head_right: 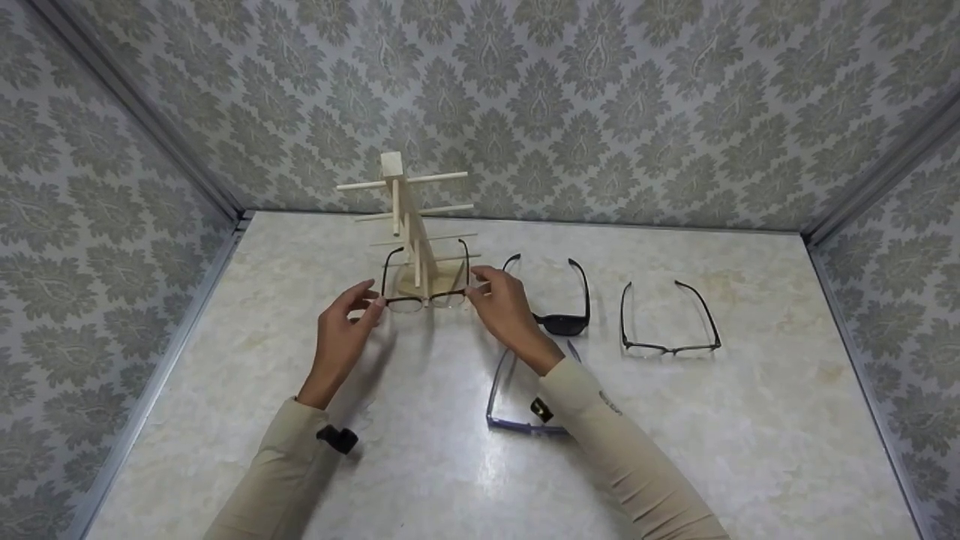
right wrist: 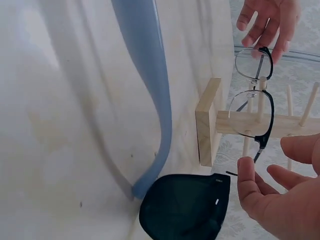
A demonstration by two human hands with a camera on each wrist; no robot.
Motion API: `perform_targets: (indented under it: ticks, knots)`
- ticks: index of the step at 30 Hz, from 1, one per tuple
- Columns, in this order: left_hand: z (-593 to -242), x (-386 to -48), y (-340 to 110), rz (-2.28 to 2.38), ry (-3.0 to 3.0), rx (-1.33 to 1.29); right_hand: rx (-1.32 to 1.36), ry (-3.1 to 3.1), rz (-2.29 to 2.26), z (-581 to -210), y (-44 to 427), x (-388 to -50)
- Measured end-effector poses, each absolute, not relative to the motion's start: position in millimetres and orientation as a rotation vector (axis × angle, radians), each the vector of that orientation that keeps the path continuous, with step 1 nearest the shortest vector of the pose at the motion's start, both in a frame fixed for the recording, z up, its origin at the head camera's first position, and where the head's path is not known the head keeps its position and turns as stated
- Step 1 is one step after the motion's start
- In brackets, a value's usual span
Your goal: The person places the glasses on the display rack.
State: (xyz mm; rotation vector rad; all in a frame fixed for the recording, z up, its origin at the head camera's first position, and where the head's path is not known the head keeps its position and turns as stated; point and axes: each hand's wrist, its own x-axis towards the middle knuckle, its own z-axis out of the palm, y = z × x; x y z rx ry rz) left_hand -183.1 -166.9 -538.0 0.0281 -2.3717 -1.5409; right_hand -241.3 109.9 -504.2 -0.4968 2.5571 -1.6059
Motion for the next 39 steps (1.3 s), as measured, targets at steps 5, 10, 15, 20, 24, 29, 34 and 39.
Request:
perform_targets:
  ticks: [5, 10, 15, 20, 24, 29, 34, 39]
  knots:
    - [-534.9, -170.5, -167.4, -1.451, -2.406, -0.044, -0.507, 2.560, -1.615, -497.3, 123.7, -229.5]
    - [-531.6, -157.2, -162.9, -1.417, -2.438, -0.128, -0.495, 2.567, -1.622, -490.3, 135.9, -216.6]
    - [-529.0, -144.1, -156.1, -1.442, -2.453, -0.225, -0.485, 2.556, -1.664, -490.4, 148.5, -206.0]
    - [-530.7, -135.0, -148.7, -1.407, -2.485, -0.335, -0.467, 2.563, -1.684, -492.2, 160.5, -195.0]
    - [-533.5, -130.6, -141.6, -1.387, -2.514, -0.404, -0.438, 2.564, -1.680, -493.2, 169.8, -186.8]
    - [-537.2, -126.9, -131.8, -1.360, -2.556, -0.474, -0.391, 2.569, -1.680, -496.9, 181.6, -175.6]
    - [-542.4, -121.0, -122.8, -1.367, -2.572, -0.548, -0.340, 2.609, -1.677, -504.7, 193.2, -163.4]
    - [-549.5, -116.1, -112.6, -1.363, -2.565, -0.618, -0.335, 2.659, -1.648, -510.2, 203.1, -149.2]
